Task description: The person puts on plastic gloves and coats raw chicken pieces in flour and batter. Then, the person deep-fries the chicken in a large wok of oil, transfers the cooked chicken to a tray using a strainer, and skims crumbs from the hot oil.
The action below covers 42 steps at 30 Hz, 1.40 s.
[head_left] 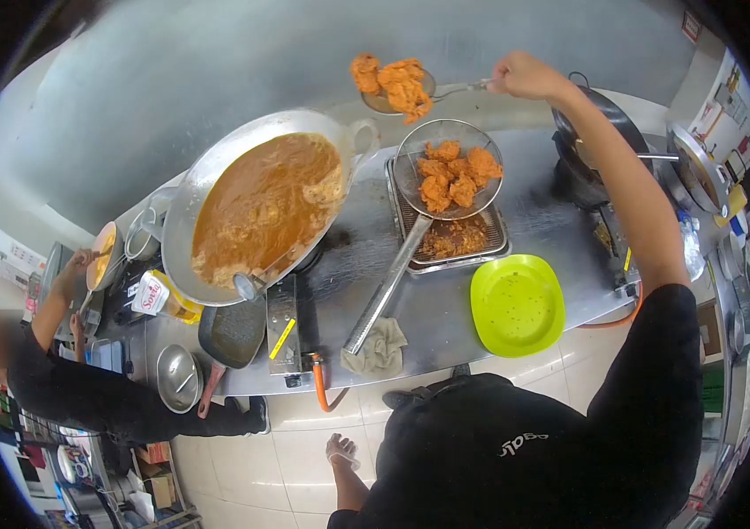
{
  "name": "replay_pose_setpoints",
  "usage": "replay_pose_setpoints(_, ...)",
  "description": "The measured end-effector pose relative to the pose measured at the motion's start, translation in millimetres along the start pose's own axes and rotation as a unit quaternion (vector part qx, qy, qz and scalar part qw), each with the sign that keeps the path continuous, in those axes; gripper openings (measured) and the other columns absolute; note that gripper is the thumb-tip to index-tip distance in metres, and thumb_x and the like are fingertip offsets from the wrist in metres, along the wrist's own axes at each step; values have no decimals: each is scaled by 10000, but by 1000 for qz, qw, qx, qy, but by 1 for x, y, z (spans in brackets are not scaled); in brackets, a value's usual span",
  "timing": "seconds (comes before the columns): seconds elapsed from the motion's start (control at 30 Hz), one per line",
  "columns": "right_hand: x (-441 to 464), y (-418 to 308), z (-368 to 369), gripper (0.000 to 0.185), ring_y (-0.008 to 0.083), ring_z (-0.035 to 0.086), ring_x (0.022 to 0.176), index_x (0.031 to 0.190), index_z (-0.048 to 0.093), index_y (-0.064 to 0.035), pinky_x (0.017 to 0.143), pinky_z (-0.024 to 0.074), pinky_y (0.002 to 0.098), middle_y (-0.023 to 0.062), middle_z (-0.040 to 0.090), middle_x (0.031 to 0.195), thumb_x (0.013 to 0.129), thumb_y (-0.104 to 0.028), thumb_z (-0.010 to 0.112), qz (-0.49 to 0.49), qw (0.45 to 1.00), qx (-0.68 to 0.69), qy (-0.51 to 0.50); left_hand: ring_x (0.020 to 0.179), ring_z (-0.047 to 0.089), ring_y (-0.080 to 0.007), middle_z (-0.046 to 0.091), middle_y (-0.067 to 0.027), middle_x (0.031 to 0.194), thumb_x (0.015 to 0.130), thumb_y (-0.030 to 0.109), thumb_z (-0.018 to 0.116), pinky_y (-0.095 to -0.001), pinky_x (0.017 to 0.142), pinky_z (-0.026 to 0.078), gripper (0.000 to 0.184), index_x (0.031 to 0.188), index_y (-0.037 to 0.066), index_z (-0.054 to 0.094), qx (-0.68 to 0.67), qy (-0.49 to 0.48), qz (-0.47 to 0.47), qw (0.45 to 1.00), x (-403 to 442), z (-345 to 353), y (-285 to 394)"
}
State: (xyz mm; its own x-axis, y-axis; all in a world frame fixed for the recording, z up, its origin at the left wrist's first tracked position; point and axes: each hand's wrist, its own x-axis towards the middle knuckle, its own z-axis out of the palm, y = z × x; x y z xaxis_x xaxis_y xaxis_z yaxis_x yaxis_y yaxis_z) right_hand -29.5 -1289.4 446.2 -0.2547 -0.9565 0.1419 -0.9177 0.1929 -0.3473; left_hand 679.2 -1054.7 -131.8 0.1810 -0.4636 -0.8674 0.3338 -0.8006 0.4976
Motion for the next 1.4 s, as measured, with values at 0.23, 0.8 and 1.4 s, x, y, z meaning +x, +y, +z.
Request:
replay_pose_setpoints(0.23, -32, 16, 64, 220, 292, 649, 791, 785, 663, -21, 663, 508, 387, 168, 652, 808, 733, -233, 633, 42, 959, -276, 47, 884, 498, -308, 475, -161, 1096, 801, 370, 571, -472, 740, 434, 465, 1157, 98, 449, 16, 24, -21, 999, -1, 8, 2)
replay_pose_setpoints(0.8, -17, 87, 58, 162, 326, 642, 797, 780, 653, -20, 674, 518, 404, 193, 643, 783, 753, -155, 569, 73, 929, -342, 124, 677, 526, -266, 523, -158, 951, 826, 358, 571, -407, 563, 448, 394, 1100, 95, 467, 24, 24, -15, 999, -3, 30, -9)
replay_pose_setpoints(1.4, 55, -270, 130, 148, 302, 650, 787, 790, 679, -45, 655, 523, 389, 175, 655, 832, 713, -75, 556, -251, 908, -331, 48, 563, 519, -226, 532, -135, 820, 826, 294, 561, -343, 457, 439, 286, 1016, 107, 457, -93, 51, 63, 992, 2, -8, -2)
